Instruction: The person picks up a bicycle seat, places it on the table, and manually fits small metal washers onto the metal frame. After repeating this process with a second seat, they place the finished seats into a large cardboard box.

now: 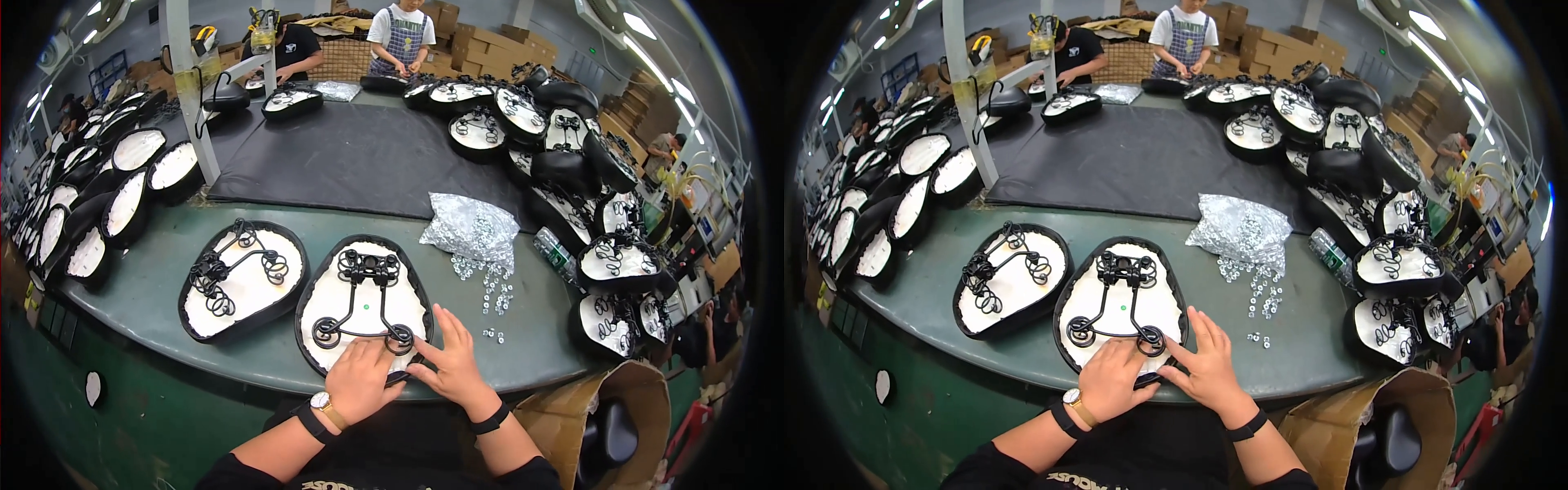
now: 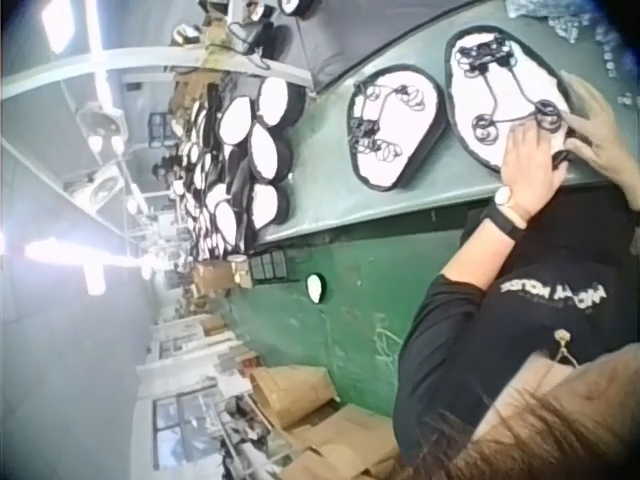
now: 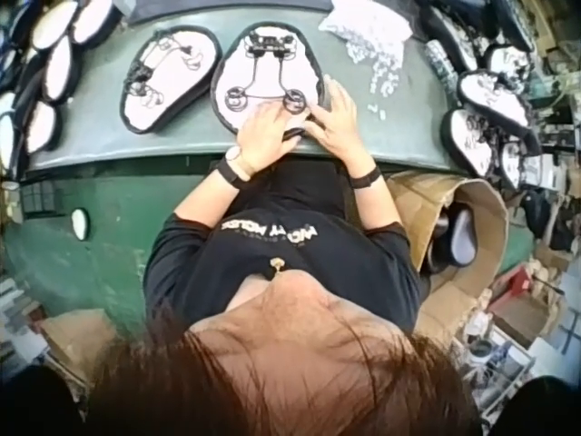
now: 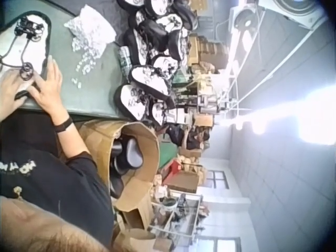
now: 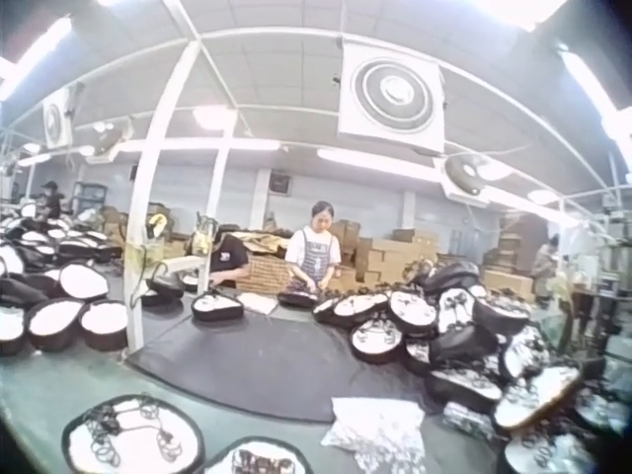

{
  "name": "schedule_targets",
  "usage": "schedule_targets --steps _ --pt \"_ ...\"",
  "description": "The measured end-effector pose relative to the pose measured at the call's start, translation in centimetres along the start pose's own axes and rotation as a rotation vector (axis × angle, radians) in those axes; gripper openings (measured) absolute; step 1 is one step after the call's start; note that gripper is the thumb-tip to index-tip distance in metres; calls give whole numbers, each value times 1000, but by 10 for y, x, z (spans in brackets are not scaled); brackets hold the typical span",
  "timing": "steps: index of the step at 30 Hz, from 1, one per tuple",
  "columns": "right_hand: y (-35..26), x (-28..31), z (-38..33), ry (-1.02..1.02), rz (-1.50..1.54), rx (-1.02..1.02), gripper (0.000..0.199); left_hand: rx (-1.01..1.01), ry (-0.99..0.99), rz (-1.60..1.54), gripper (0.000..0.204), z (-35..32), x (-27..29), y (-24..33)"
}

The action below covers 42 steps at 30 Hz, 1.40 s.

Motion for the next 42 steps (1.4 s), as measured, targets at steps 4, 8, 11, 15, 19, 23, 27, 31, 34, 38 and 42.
schedule_targets --steps 4,8,11,15,19,23,27,31,34,38,42 --pt "-14 1 8 -42 -136 104 45 -7 11 0 68 2 3 3" --pt "-12 0 9 -42 -84 160 48 -24 6 14 67 4 3 5" --pt "-13 0 9 -46 -61 189 48 -2 -20 -7 66 7 3 6" --pt "-17 -1 7 -24 -54 213 44 15 -27 19 65 6 1 7" --pt "-18 -1 6 -1 -54 218 41 60 -24 -8 66 2 -1 6" --pt "-16 -3 3 13 -45 214 42 60 6 -39 67 -3 -5 6" --pt "-18 0 3 0 -85 205 46 -11 -33 82 70 -5 -5 10" --pt "-13 -8 -3 -3 -101 149 49 -11 5 50 71 0 -3 10" --pt "-11 -12 -6 27 -30 53 49 -1 10 64 72 1 -3 10" --pt "-10 -10 -2 39 23 104 47 19 -19 49 66 8 -2 7" --pt "-7 -7 2 44 51 143 44 65 -105 46 66 5 -7 6"
Point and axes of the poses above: each hand's wrist, its own z-axis towards the middle knuckle, its own x-axis out of the back of the hand, y = z × x, the point moved 7 cm from there along z, towards the middle knuckle, and after that the axes turned 7 degrees about y, right-handed, at the moved point
